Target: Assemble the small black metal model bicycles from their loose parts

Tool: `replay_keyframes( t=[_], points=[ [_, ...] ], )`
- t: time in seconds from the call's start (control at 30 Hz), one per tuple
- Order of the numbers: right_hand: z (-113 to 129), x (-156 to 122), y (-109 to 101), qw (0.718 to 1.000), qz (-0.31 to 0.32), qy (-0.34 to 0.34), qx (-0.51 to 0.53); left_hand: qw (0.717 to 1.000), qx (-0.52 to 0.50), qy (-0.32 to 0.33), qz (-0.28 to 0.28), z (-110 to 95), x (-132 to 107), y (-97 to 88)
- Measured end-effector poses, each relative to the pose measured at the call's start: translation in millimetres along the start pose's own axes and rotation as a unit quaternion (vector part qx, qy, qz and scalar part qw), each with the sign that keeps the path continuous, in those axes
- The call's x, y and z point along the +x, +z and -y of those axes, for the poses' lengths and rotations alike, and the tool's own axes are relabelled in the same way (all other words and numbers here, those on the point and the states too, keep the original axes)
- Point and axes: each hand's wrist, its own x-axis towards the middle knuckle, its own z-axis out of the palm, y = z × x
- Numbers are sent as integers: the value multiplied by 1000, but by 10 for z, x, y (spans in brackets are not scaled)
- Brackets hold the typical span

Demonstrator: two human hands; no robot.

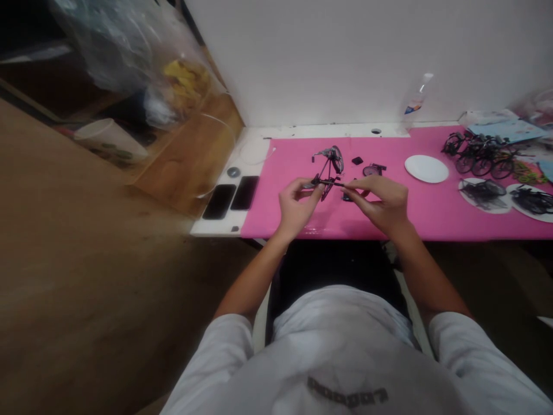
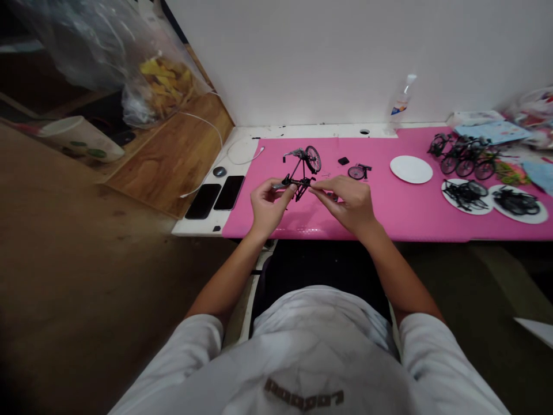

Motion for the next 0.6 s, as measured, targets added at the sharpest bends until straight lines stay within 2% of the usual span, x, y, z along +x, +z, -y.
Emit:
replay_keyframes(
  t=[0.33, 0.6],
  points=[
    [-11, 11, -5, 999, 30, -34, -28, 1000, 4, -6, -6, 26, 13, -11],
    [-84, -40, 47, 992, 26, -90, -84, 1000, 2, 14, -2, 34, 7, -11]
  ],
)
